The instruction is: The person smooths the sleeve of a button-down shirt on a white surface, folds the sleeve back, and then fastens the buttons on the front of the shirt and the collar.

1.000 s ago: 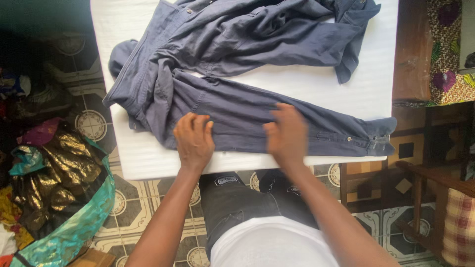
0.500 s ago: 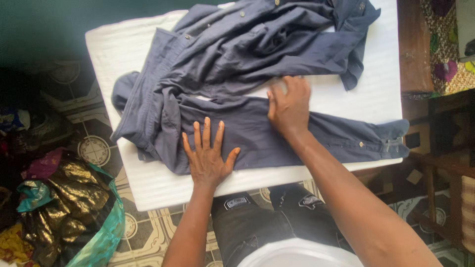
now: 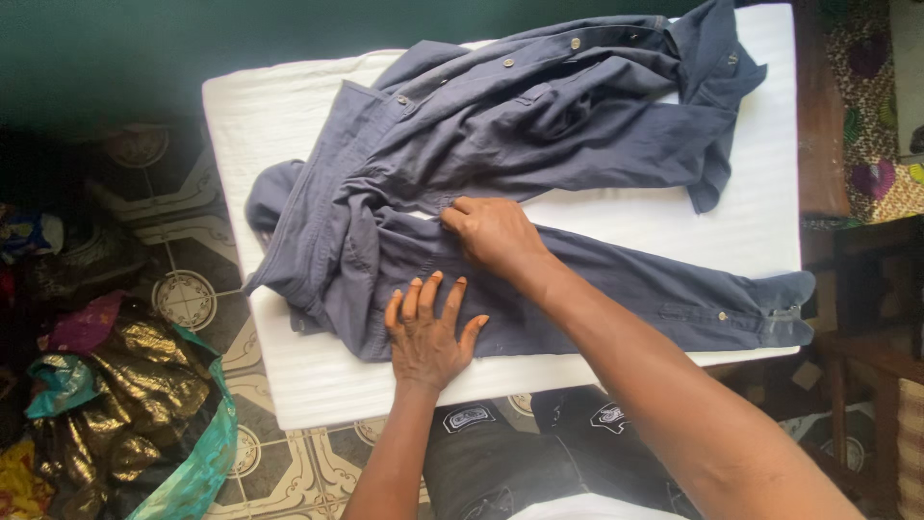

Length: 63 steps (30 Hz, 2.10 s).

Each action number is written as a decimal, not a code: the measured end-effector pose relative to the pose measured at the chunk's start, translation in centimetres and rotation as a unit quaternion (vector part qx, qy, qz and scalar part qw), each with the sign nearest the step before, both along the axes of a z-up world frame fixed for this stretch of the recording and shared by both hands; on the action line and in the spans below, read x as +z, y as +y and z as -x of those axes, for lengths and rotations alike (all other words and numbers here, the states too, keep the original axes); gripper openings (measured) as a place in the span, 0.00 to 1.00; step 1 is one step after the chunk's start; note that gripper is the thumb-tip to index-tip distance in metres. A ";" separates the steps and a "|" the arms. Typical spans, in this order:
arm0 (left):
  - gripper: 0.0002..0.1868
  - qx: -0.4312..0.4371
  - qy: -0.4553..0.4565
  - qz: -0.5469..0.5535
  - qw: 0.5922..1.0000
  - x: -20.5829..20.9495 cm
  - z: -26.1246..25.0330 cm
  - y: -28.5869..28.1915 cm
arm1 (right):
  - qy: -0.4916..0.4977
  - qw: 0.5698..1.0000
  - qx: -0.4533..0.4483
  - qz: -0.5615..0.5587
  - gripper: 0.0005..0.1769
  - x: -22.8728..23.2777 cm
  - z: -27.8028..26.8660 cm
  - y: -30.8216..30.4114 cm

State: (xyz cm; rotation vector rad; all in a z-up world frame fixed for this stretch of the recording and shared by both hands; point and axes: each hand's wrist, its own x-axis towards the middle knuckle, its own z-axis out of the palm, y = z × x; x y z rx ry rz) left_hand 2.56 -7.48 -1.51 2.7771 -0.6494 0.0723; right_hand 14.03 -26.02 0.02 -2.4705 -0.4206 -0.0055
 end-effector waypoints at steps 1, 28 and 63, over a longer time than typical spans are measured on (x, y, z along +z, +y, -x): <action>0.32 -0.002 0.004 -0.009 1.000 -0.1 0.1 0.0 | 0.022 0.999 0.019 0.039 0.07 0.1 -0.1 -0.1; 0.46 -0.007 0.127 -0.101 0.987 2.4 -1.9 -0.4 | -0.080 0.996 0.029 0.006 0.32 2.1 6.6 1.0; 0.40 -0.006 0.111 -0.094 0.989 1.5 -1.0 -1.0 | 0.028 0.963 -0.174 0.205 0.43 -2.1 18.8 -6.1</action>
